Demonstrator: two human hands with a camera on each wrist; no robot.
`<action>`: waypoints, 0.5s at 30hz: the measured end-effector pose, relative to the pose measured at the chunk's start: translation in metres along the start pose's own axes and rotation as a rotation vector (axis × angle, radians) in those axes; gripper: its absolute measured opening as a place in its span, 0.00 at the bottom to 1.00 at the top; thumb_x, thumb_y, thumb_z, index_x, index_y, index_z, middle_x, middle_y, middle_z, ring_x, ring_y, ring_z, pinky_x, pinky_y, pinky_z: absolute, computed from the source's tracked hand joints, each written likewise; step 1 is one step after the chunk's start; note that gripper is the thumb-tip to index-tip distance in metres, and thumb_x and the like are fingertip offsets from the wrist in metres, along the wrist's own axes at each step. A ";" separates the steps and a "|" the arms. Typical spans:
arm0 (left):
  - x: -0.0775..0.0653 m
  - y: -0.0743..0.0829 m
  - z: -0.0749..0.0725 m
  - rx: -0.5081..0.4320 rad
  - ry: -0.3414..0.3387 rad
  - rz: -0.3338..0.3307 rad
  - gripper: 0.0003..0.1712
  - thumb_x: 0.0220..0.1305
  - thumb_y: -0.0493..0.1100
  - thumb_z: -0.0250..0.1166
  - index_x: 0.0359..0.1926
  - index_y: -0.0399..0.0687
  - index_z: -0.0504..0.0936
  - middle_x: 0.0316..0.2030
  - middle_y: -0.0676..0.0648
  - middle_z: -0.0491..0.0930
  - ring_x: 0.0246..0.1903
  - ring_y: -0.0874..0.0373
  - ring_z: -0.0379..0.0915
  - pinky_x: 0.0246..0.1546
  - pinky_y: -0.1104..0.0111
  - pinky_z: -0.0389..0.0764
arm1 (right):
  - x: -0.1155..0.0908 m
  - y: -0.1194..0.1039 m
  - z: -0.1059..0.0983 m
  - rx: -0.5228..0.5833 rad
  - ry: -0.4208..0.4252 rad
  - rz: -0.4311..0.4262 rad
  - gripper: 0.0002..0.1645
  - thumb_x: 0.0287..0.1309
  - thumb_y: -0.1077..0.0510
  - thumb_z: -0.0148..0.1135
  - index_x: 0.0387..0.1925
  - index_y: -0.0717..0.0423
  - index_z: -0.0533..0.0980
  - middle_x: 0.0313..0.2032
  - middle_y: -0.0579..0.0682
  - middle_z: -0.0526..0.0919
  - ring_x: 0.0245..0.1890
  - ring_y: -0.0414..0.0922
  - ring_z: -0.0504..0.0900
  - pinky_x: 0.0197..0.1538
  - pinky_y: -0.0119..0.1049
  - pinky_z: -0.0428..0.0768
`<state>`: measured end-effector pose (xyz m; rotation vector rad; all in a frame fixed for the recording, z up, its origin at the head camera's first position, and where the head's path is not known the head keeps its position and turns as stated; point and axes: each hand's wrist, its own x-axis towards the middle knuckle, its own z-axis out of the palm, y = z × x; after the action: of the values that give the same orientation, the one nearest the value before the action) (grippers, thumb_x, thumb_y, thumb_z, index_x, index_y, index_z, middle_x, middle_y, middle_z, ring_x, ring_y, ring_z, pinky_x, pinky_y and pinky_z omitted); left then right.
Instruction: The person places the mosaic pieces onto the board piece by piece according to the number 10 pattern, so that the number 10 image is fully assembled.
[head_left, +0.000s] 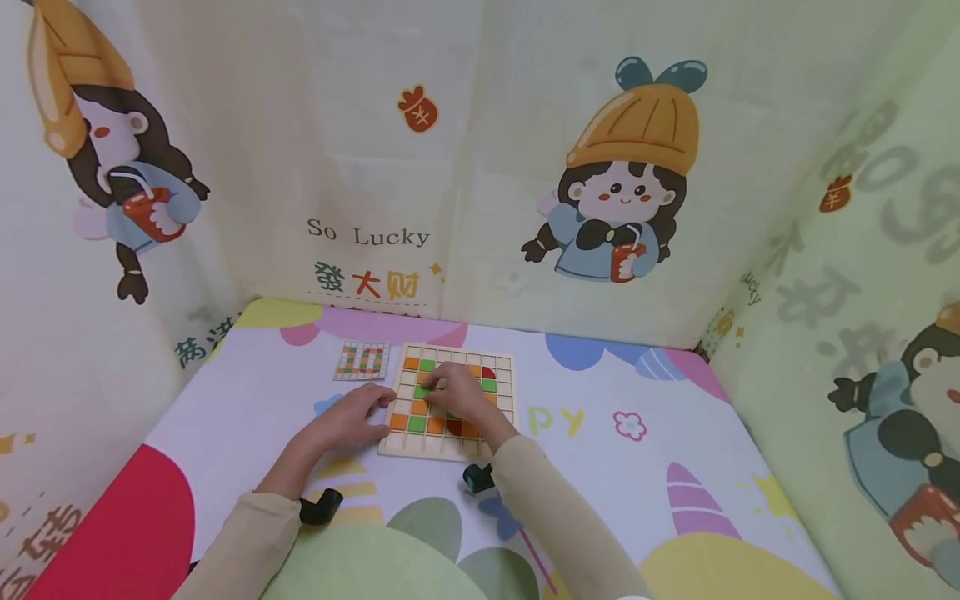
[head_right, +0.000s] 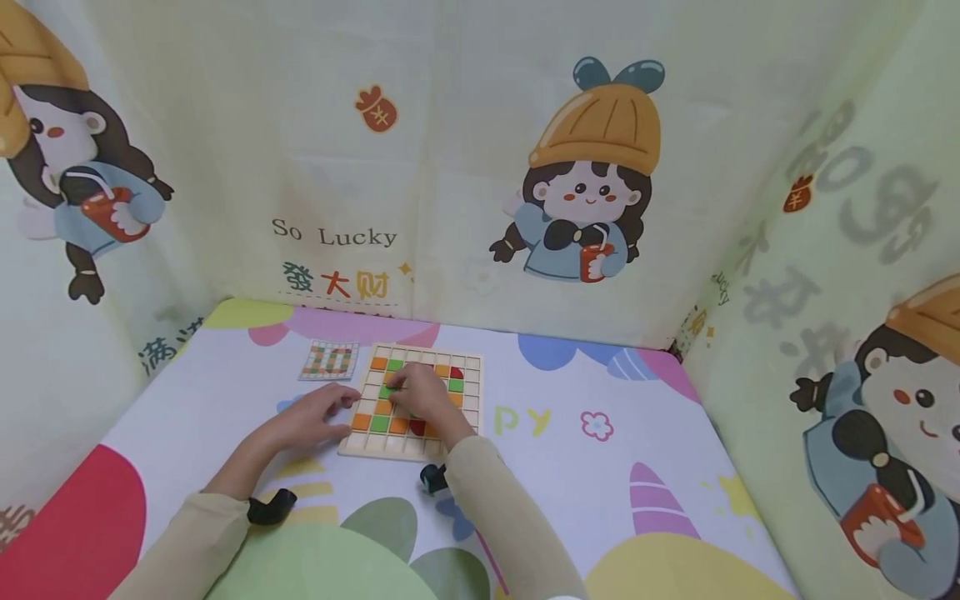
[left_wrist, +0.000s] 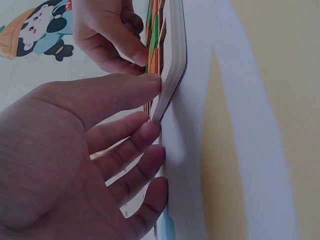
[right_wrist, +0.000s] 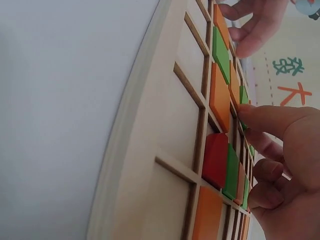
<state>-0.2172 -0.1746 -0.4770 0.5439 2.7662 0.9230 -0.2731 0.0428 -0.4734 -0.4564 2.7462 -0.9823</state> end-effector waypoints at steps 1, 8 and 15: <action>-0.001 -0.001 0.000 0.001 -0.001 0.002 0.31 0.57 0.42 0.68 0.61 0.41 0.71 0.51 0.46 0.74 0.48 0.53 0.69 0.55 0.54 0.72 | 0.000 0.000 0.001 -0.005 0.003 -0.003 0.08 0.58 0.53 0.66 0.40 0.42 0.85 0.40 0.38 0.80 0.45 0.41 0.74 0.54 0.37 0.77; -0.003 -0.003 0.001 0.024 -0.004 0.003 0.31 0.57 0.43 0.68 0.61 0.42 0.72 0.49 0.47 0.74 0.46 0.54 0.68 0.54 0.55 0.72 | -0.002 -0.003 0.005 -0.089 0.013 -0.029 0.09 0.58 0.51 0.66 0.41 0.42 0.85 0.40 0.38 0.80 0.44 0.39 0.75 0.54 0.36 0.78; -0.005 -0.001 -0.001 0.034 -0.014 0.019 0.30 0.58 0.42 0.67 0.61 0.43 0.71 0.50 0.47 0.74 0.46 0.54 0.68 0.52 0.56 0.72 | -0.004 -0.007 0.001 -0.162 0.002 -0.031 0.10 0.58 0.53 0.66 0.41 0.44 0.85 0.39 0.39 0.81 0.40 0.40 0.75 0.48 0.34 0.78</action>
<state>-0.2131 -0.1779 -0.4770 0.5804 2.7733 0.8746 -0.2677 0.0382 -0.4698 -0.5246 2.8415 -0.7701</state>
